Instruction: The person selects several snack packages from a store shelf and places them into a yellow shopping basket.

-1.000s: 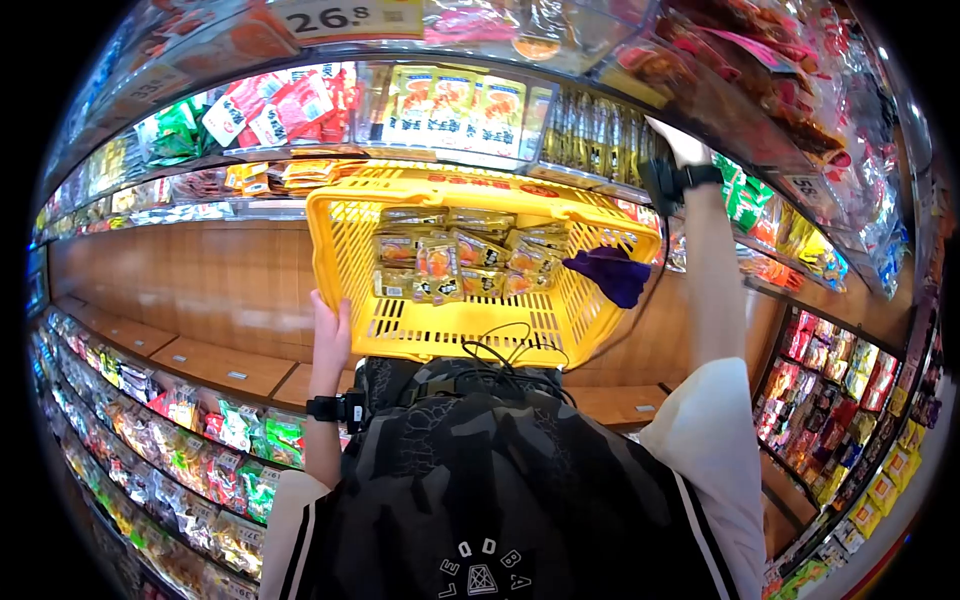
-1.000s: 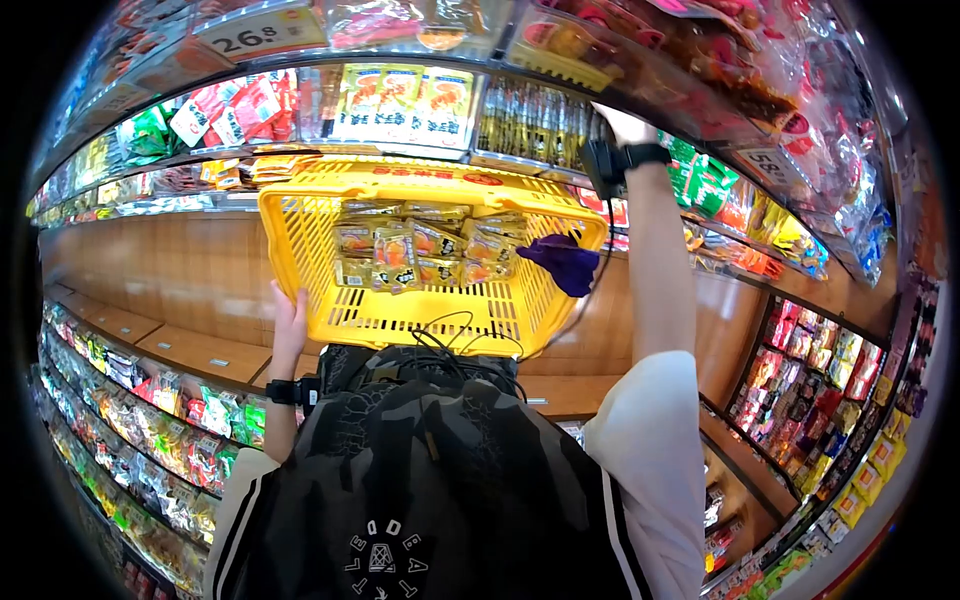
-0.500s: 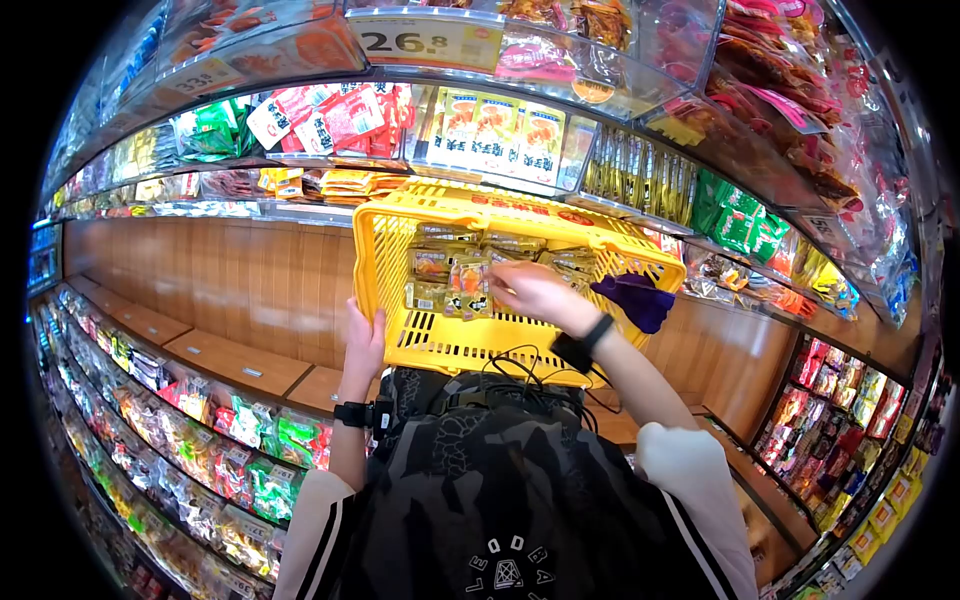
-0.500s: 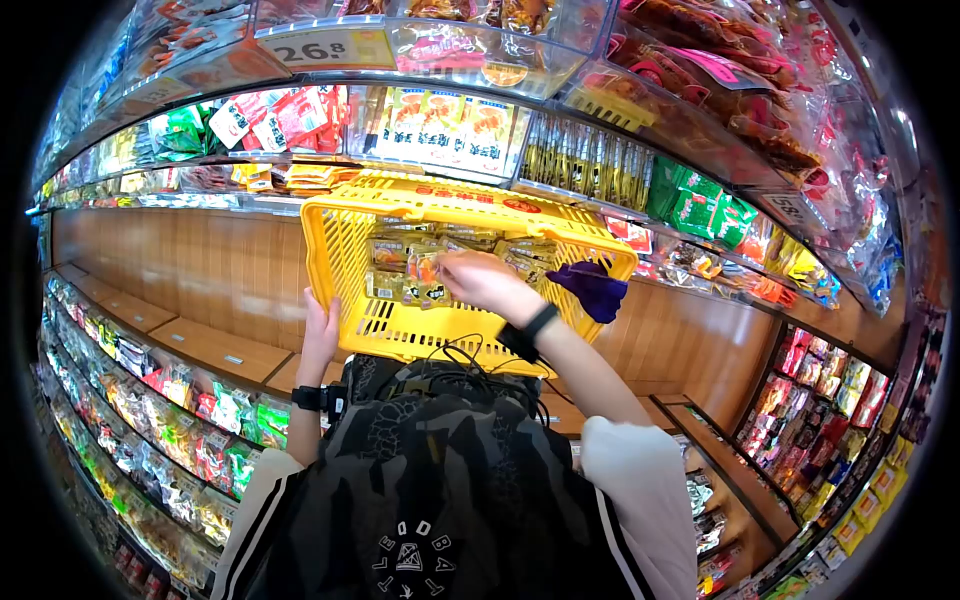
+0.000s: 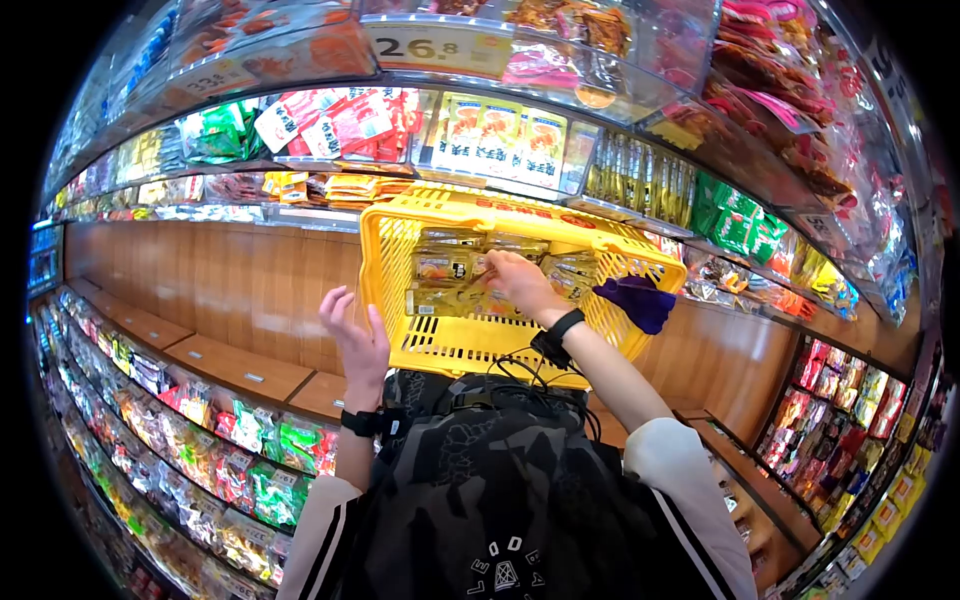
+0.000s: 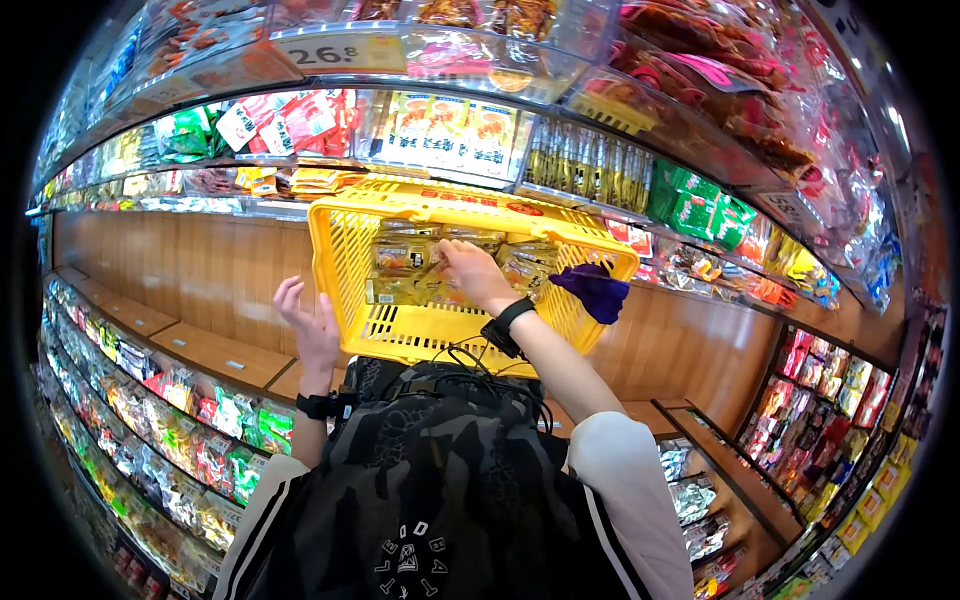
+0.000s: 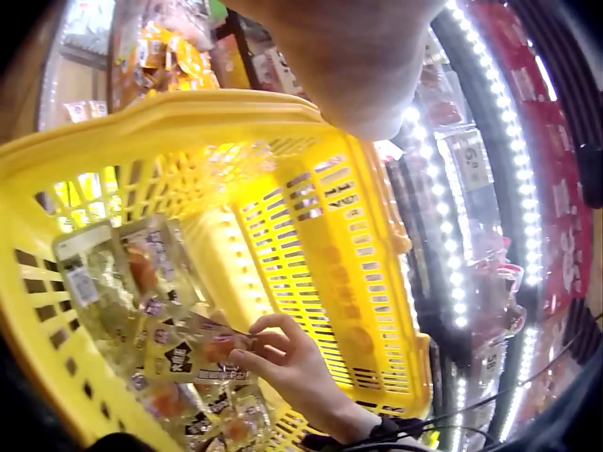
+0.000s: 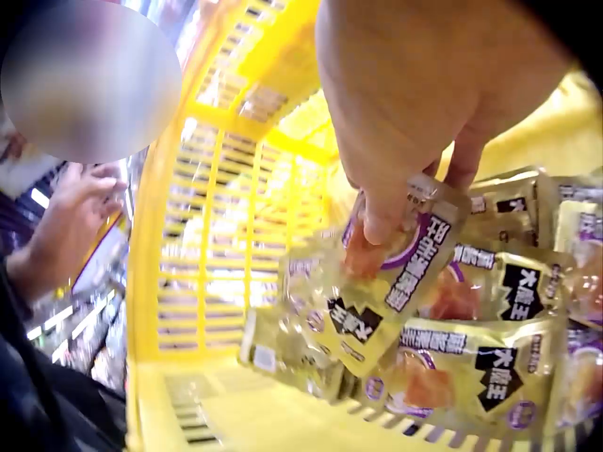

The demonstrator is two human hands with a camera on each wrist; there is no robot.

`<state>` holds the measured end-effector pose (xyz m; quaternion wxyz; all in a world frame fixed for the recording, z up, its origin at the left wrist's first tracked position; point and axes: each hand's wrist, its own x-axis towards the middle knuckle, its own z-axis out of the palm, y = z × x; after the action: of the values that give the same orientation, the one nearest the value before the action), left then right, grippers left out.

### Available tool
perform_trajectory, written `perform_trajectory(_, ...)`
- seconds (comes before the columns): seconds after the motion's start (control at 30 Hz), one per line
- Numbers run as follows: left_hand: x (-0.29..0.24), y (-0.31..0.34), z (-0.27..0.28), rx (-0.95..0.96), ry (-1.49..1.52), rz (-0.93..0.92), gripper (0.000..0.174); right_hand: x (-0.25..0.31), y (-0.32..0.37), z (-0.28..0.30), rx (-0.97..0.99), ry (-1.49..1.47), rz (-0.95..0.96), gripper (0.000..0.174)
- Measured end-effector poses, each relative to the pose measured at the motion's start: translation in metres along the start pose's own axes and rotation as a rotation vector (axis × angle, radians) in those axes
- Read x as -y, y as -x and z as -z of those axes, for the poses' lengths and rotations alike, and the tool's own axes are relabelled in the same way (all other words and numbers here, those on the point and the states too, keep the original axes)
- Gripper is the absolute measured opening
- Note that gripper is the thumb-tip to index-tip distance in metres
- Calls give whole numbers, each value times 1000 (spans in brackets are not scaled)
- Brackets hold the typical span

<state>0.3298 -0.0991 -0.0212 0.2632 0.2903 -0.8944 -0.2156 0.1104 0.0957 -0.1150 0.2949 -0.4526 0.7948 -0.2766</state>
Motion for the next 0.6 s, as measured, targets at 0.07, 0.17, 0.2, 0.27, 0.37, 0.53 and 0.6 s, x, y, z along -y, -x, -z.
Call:
perform_trajectory(0.07, -13, -11, -3, -36, 87, -73, 37, 1, 10, 18, -48, -232, -194, 26)
perform_trajectory(0.17, -34, -29, -28, 375, 414, -84, 20, 12, 28, 49, -78, -229, -291, 23)
perform_trajectory(0.2, -45, -35, -34, 567, 424, -46, 19, 13, 32, 58, -70, -167, -355, 24)
perform_trajectory(0.27, -54, -37, -55, 843, 392, -109, 29, 7, 44, 59, -160, -111, -314, 20)
perform_trajectory(0.37, -74, -32, -83, 714, 365, -412, 51, 17, 67, 73, -341, -134, -102, 16)
perform_trajectory(0.53, -112, -52, -93, 1207, 563, -266, 28, 51, 97, 115, -458, -492, -51, 25)
perform_trajectory(0.6, -126, -56, -92, 1226, 645, -157, 26, 63, 108, 129, -586, -631, -126, 40)
